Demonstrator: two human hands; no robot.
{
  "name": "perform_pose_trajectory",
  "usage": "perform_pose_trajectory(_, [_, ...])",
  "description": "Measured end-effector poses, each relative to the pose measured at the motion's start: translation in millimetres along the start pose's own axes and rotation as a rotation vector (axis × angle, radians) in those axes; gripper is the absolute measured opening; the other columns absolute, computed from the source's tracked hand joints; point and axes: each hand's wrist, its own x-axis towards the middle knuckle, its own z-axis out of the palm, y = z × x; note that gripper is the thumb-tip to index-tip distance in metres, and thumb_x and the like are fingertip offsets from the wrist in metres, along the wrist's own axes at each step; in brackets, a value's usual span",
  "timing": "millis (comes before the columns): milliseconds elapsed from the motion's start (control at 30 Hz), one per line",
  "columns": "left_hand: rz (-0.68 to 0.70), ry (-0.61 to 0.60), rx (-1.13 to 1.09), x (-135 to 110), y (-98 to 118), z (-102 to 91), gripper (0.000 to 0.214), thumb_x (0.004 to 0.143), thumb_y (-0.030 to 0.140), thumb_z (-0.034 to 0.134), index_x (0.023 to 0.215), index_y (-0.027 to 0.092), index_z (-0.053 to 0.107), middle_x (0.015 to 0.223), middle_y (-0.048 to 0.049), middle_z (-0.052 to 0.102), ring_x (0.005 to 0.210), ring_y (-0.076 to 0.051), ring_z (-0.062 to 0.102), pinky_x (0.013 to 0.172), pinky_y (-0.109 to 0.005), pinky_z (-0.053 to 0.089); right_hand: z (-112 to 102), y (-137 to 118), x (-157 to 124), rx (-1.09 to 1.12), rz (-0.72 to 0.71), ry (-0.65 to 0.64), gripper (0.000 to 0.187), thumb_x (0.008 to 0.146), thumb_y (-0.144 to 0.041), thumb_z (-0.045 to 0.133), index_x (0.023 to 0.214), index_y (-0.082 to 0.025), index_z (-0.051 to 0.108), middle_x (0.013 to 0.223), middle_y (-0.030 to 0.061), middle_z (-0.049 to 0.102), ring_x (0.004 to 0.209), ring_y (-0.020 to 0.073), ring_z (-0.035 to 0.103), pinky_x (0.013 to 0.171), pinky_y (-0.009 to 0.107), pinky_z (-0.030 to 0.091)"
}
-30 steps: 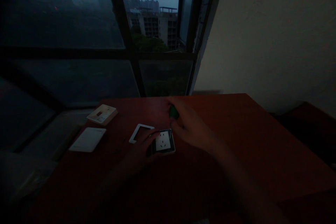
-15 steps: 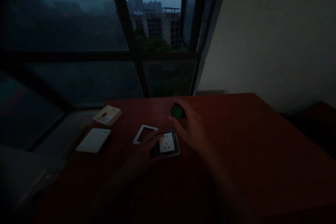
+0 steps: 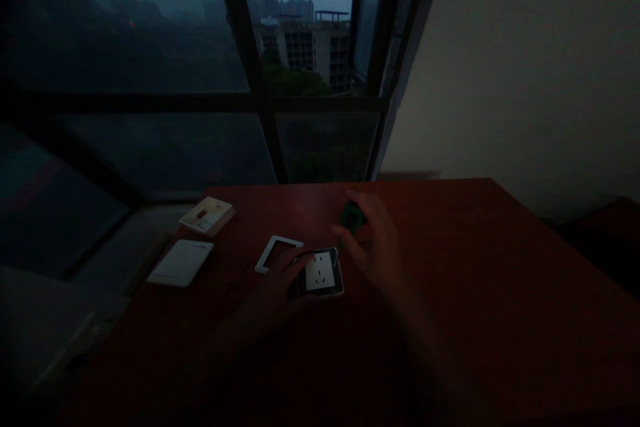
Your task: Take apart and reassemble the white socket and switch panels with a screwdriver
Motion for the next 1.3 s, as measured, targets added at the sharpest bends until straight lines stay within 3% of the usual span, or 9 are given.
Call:
perform_pose_trajectory(133, [0.003,-0.004,0.002,0,-1,0.1,0.070,0.075,0.032,0.073,0.136,0.026,0.040,0.144,-0.0101,0.039,0.132,-0.031,0.037,0.107,-0.050,0.036,-1,-2,-1,0.150,0.070,-0.057,0.037,0.095,-0.032,0.035,0.131,-0.028,0.042,0.123,0.0086,0.056,0.108,0.0232,0.057,0.088,0.045,0.049])
perform_pose_trajectory(333, [-0.003,-0.010,-0.002,0,0,-1.1,0.070,0.075,0.031,0.073,0.136,0.027,0.041,0.143,-0.0087,0.040,0.131,-0.030,0.038,0.107,-0.050,0.036,1,4,-1,0.048,0.067,0.082,0.044,0.083,-0.039,0.061,0.124,-0.027,0.049,0.116,0.0089,0.057,0.104,0.0262,0.057,0.085,0.044,0.051])
perform_pose_trajectory(500, [0.008,0.006,0.000,1,0,0.5,0.068,0.075,0.032,0.074,0.135,0.026,0.042,0.142,-0.0097,0.041,0.131,-0.030,0.039,0.107,-0.049,0.037,0,0,-3,0.189,0.072,-0.062,0.038,0.095,-0.036,0.034,0.132,-0.028,0.041,0.124,0.0098,0.055,0.106,0.0248,0.059,0.083,0.044,0.052])
perform_pose_trajectory(600, [0.006,0.004,0.002,1,-1,0.8,0.069,0.075,0.031,0.074,0.135,0.025,0.042,0.143,-0.0100,0.040,0.131,-0.030,0.038,0.107,-0.049,0.036,1,0,-5,0.186,0.089,-0.025,0.040,0.093,-0.034,0.044,0.133,-0.030,0.040,0.117,0.0080,0.060,0.095,0.0221,0.063,0.079,0.040,0.053])
perform_pose_trajectory(700, [-0.004,-0.006,0.001,0,0,0.2,0.071,0.074,0.029,0.074,0.136,0.025,0.041,0.144,-0.0101,0.039,0.132,-0.030,0.037,0.107,-0.049,0.036,0,0,-5,0.026,0.007,-0.026,0.046,0.087,-0.036,0.055,0.132,-0.030,0.044,0.118,0.0081,0.060,0.104,0.0253,0.060,0.087,0.043,0.050])
perform_pose_trajectory(800, [0.000,-0.005,-0.013,0,2,-1.1,0.070,0.075,0.029,0.074,0.136,0.026,0.041,0.143,-0.0099,0.039,0.131,-0.030,0.038,0.107,-0.049,0.036,-2,-5,-5,0.063,-0.026,-0.121,0.043,0.093,-0.035,0.042,0.136,-0.030,0.040,0.127,0.0085,0.056,0.115,0.0254,0.055,0.092,0.045,0.047])
perform_pose_trajectory(900, [0.000,-0.005,-0.009,0,3,-2.1,0.070,0.074,0.028,0.074,0.136,0.024,0.041,0.143,-0.0103,0.039,0.131,-0.030,0.038,0.107,-0.048,0.036,0,-7,-6,0.215,0.047,-0.148,0.041,0.097,-0.030,0.033,0.138,-0.030,0.035,0.128,0.0085,0.055,0.113,0.0229,0.057,0.089,0.044,0.050])
perform_pose_trajectory(1133, [0.009,-0.002,0.000,1,0,-0.8,0.071,0.073,0.028,0.076,0.135,0.023,0.041,0.142,-0.0108,0.041,0.130,-0.030,0.039,0.107,-0.048,0.036,3,4,-7,0.070,-0.007,0.027,0.047,0.081,-0.035,0.065,0.126,-0.028,0.049,0.120,0.0084,0.058,0.107,0.0261,0.058,0.087,0.043,0.051])
perform_pose_trajectory(1300, [0.026,0.003,-0.003,0,-3,1.3,0.070,0.075,0.031,0.073,0.136,0.025,0.040,0.143,-0.0102,0.040,0.131,-0.030,0.038,0.106,-0.049,0.037,3,6,-8,0.314,0.052,-0.056,0.042,0.094,-0.034,0.042,0.136,-0.030,0.041,0.122,0.0077,0.059,0.108,0.0243,0.059,0.088,0.046,0.050])
